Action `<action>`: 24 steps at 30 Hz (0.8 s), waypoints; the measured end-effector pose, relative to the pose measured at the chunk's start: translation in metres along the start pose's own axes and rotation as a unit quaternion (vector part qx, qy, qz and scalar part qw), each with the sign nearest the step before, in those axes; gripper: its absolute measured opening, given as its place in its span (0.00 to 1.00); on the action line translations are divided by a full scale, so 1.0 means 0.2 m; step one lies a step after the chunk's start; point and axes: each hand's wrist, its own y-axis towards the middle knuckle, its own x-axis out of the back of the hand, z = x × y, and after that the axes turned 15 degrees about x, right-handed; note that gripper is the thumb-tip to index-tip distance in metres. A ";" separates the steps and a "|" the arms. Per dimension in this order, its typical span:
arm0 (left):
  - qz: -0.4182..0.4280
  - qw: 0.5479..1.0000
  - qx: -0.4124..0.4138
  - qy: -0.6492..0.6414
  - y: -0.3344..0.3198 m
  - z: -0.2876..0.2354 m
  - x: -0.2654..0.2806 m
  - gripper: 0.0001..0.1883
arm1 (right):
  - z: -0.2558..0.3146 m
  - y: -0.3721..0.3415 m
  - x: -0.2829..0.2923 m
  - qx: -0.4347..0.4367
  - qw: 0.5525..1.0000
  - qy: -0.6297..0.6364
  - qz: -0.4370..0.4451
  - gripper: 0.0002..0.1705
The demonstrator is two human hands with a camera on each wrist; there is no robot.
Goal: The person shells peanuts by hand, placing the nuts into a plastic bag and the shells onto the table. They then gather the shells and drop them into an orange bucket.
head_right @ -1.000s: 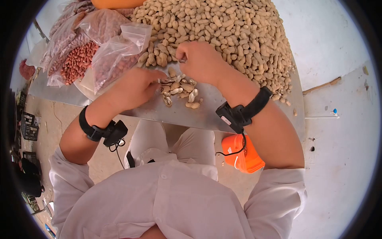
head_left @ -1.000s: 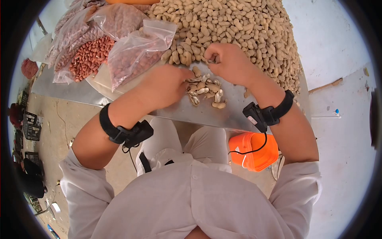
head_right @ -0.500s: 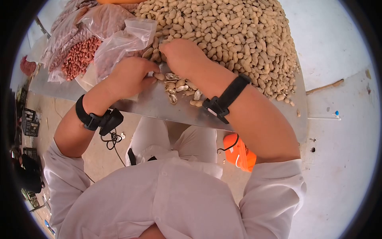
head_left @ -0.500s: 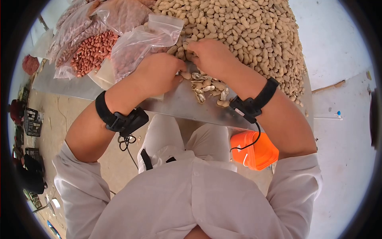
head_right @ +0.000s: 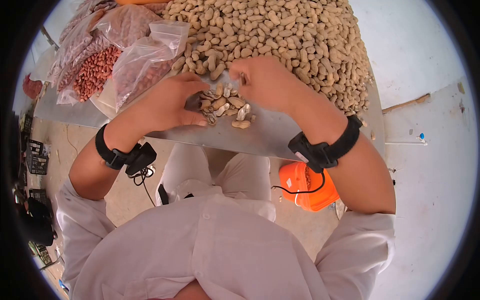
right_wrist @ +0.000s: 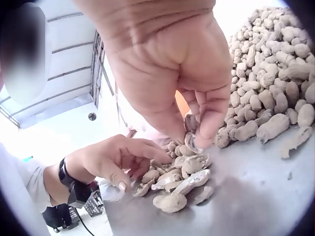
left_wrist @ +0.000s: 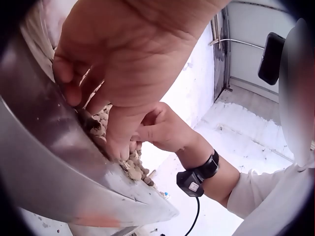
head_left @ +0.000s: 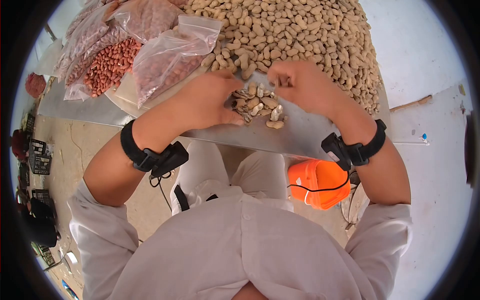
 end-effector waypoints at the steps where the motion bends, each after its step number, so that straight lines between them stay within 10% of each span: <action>1: 0.000 1.000 0.001 0.006 0.00 0.00 -0.01 0.30 | 0.02 -0.01 0.00 -0.014 0.999 0.011 0.032 0.13; 9: -0.013 0.999 -0.013 0.027 0.01 -0.02 -0.04 0.29 | 0.01 -0.13 -0.13 0.053 0.996 -0.071 0.000 0.42; 24: -0.013 0.999 -0.025 -0.025 0.07 -0.06 0.03 0.17 | 0.02 -0.16 -0.21 0.099 0.981 -0.151 -0.074 0.31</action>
